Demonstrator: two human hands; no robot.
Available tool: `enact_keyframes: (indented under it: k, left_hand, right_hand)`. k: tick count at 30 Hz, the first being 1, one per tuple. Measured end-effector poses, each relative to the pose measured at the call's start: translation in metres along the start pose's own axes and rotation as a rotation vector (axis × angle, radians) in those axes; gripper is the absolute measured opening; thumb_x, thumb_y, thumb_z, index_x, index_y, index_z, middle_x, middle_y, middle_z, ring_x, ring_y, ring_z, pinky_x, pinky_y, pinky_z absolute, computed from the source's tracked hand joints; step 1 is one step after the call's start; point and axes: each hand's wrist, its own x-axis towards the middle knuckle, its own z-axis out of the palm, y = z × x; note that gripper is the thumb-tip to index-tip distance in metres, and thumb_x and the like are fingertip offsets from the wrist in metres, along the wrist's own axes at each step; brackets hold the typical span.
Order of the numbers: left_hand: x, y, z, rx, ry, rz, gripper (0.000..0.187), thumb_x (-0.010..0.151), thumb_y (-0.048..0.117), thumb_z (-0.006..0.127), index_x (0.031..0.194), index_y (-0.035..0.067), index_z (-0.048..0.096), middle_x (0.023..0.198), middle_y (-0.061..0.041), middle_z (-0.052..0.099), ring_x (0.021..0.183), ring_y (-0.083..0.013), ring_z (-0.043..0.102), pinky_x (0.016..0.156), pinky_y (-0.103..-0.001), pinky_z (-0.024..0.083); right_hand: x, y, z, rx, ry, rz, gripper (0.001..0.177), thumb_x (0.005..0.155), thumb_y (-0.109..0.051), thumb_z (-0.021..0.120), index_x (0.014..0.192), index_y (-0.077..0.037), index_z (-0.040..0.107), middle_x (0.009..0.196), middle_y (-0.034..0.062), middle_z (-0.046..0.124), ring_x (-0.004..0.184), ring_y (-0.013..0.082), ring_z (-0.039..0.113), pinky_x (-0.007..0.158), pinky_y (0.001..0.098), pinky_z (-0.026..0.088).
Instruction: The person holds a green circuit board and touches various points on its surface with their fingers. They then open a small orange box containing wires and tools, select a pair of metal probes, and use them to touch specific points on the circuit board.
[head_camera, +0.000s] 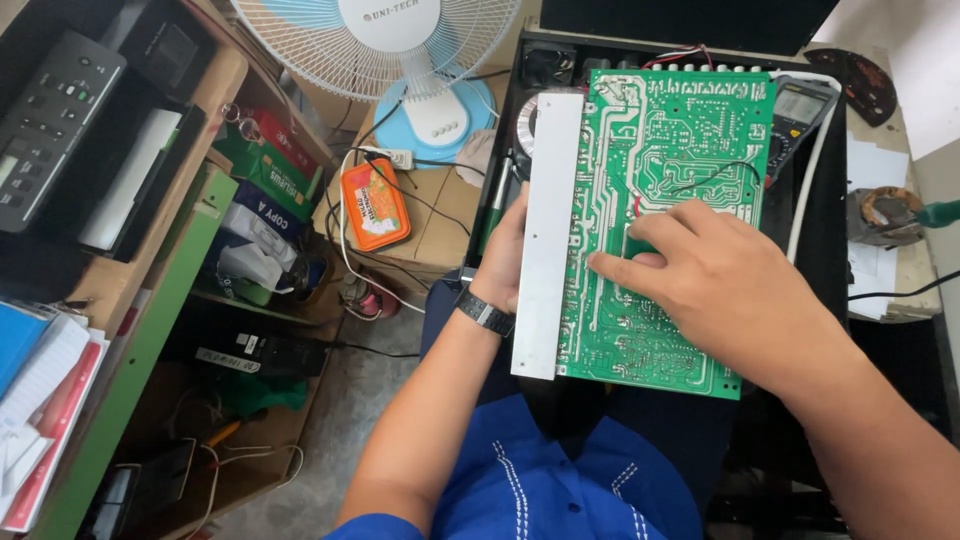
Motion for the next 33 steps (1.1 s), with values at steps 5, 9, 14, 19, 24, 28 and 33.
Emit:
enact_keyframes:
  k: [5, 9, 14, 19, 24, 28, 33]
  left_hand:
    - [0.002, -0.002, -0.015, 0.03, 0.059, -0.005, 0.08, 0.116, 0.075, 0.059, 0.155, 0.006, 0.069, 0.142, -0.019, 0.074, 0.123, -0.039, 0.074, 0.104, -0.053, 0.056]
    - [0.001, -0.002, -0.011, 0.076, 0.046, 0.023, 0.086, 0.117, 0.075, 0.056, 0.166, 0.004, 0.063, 0.156, -0.025, 0.072, 0.136, -0.0444, 0.074, 0.115, -0.059, 0.06]
    - [0.002, -0.003, -0.014, 0.085, 0.158, 0.014, 0.085, 0.114, 0.076, 0.058, 0.156, 0.003, 0.071, 0.138, -0.023, 0.082, 0.117, -0.0406, 0.081, 0.102, -0.055, 0.066]
    - [0.004, -0.003, -0.014, 0.066, 0.123, -0.02, 0.093, 0.114, 0.077, 0.055, 0.168, 0.002, 0.06, 0.156, -0.028, 0.07, 0.136, -0.0469, 0.072, 0.117, -0.063, 0.058]
    - [0.001, -0.003, -0.014, 0.234, 0.357, 0.063, 0.069, 0.113, 0.075, 0.058, 0.116, 0.011, 0.084, 0.084, -0.004, 0.081, 0.064, -0.0216, 0.076, 0.054, -0.035, 0.056]
    - [0.004, -0.004, -0.018, 0.22, 0.335, 0.076, 0.069, 0.114, 0.074, 0.057, 0.121, 0.011, 0.084, 0.087, -0.005, 0.083, 0.068, -0.0219, 0.078, 0.056, -0.035, 0.057]
    - [0.003, -0.004, -0.017, 0.243, 0.325, 0.075, 0.067, 0.114, 0.074, 0.057, 0.114, 0.012, 0.084, 0.083, -0.003, 0.081, 0.064, -0.0201, 0.076, 0.054, -0.034, 0.056]
  right_hand:
    - [0.003, 0.002, 0.0, 0.002, -0.021, -0.022, 0.039, 0.111, -0.01, 0.072, 0.142, -0.033, 0.079, 0.112, 0.0042, 0.073, 0.095, 0.0272, 0.065, 0.064, 0.0426, 0.062]
    - [0.003, 0.004, 0.0, 0.028, 0.001, -0.053, 0.039, 0.111, -0.008, 0.073, 0.141, -0.032, 0.079, 0.114, 0.0048, 0.072, 0.093, 0.0276, 0.063, 0.068, 0.0417, 0.061]
    - [-0.002, 0.008, 0.002, 0.042, 0.015, -0.071, 0.044, 0.109, -0.005, 0.073, 0.143, -0.032, 0.081, 0.116, 0.0046, 0.073, 0.097, 0.0283, 0.064, 0.081, 0.0423, 0.062]
    - [-0.006, 0.011, 0.006, 0.056, -0.027, -0.062, 0.046, 0.107, -0.005, 0.074, 0.144, -0.031, 0.082, 0.117, 0.0039, 0.073, 0.102, 0.0286, 0.067, 0.084, 0.0424, 0.063]
    - [-0.008, 0.014, 0.009, 0.048, -0.046, -0.078, 0.053, 0.104, 0.002, 0.073, 0.143, -0.033, 0.081, 0.119, 0.0035, 0.071, 0.091, 0.028, 0.062, 0.08, 0.0422, 0.061]
    - [-0.009, 0.015, 0.012, 0.057, -0.057, -0.073, 0.055, 0.101, 0.002, 0.074, 0.143, -0.034, 0.08, 0.12, 0.0054, 0.072, 0.094, 0.0296, 0.064, 0.084, 0.0454, 0.062]
    - [-0.013, 0.016, 0.015, 0.032, -0.034, -0.087, 0.063, 0.101, 0.006, 0.071, 0.147, -0.036, 0.077, 0.122, 0.0042, 0.071, 0.095, 0.0289, 0.064, 0.084, 0.0435, 0.061]
